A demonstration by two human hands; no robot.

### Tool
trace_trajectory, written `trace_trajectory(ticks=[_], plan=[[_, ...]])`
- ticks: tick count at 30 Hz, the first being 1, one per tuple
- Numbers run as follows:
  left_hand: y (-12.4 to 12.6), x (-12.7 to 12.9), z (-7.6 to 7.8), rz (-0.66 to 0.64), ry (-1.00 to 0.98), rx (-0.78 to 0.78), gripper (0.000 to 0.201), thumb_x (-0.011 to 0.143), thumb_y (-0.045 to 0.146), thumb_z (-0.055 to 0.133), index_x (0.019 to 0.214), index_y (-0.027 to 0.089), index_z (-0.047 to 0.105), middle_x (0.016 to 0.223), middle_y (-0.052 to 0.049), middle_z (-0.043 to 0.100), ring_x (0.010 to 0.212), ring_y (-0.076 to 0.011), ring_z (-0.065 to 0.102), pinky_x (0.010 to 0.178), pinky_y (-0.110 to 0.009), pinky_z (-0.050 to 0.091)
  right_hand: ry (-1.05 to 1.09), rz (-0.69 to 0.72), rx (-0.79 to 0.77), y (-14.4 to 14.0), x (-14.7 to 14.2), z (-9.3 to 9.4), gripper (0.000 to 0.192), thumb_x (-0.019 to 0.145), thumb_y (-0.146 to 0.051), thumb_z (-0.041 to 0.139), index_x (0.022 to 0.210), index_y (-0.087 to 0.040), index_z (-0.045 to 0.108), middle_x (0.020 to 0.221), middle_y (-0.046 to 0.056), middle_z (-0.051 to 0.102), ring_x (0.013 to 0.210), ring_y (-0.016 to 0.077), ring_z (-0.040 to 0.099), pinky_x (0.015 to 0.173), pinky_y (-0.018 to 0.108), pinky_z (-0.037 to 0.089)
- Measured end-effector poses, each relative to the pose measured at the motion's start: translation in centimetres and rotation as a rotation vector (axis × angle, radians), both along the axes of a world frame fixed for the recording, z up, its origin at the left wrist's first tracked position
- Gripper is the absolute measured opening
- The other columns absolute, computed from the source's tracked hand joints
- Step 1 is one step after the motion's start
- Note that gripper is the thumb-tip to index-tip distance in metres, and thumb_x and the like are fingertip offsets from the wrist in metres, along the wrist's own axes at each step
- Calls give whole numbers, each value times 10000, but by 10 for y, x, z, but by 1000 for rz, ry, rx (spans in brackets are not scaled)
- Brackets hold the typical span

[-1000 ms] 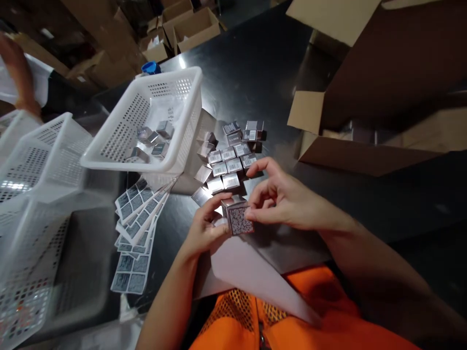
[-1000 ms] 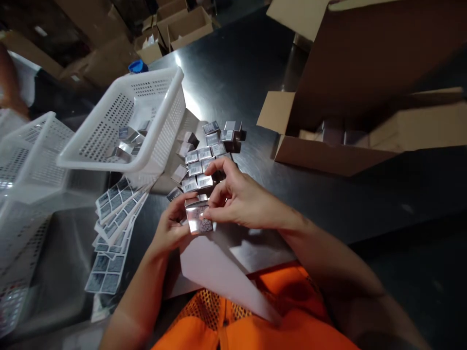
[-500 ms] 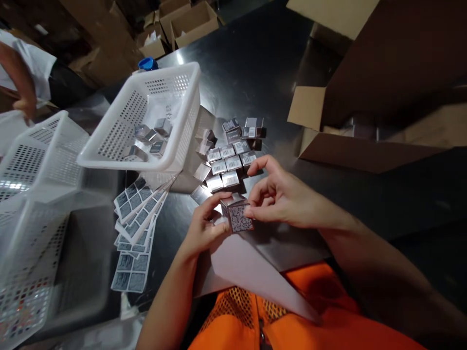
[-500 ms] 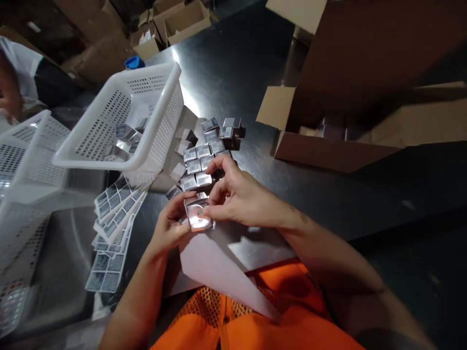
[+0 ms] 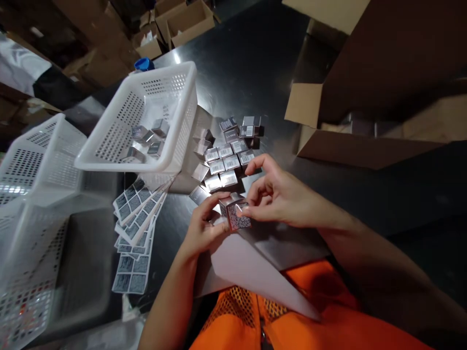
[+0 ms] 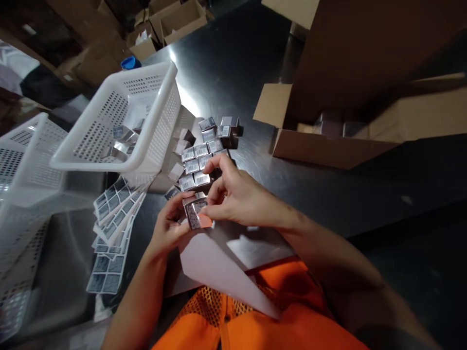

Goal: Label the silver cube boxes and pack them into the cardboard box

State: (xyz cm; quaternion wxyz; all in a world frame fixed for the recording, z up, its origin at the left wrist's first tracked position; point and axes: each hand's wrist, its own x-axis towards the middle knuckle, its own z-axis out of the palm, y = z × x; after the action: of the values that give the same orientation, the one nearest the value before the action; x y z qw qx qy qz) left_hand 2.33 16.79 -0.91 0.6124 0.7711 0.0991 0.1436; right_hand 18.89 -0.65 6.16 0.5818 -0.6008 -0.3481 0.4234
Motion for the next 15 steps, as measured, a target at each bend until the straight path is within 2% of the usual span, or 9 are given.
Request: trace_trajectory(ticks=[7,13,15], plan=[[1,-1,1,-5,-4,4,605,724,226,891,1280,325,675,1155,-12,762,984,-164,713,848,-223,548,-151,-54,-79,1,-4,7,541,734,-172,762,1099,-262,374,651,-112,655,537,118,643,524,218,441],[-2,1,9,7,40,-51,563,694,231,897,1225,276,714,1111,-33,780,955,-187,730,807,-235,569,-273,-81,-156,-2,4,8,579,678,-272,870,1066,-253,441,545,-153,489,483,88,494,470,207,329],[-2,1,10,6,62,-65,555,688,254,898,1215,266,725,1073,-38,787,908,-189,736,756,-229,573,-214,-55,-124,-2,7,3,602,661,-285,893,1073,-254,455,626,-126,537,556,90,533,496,195,370]])
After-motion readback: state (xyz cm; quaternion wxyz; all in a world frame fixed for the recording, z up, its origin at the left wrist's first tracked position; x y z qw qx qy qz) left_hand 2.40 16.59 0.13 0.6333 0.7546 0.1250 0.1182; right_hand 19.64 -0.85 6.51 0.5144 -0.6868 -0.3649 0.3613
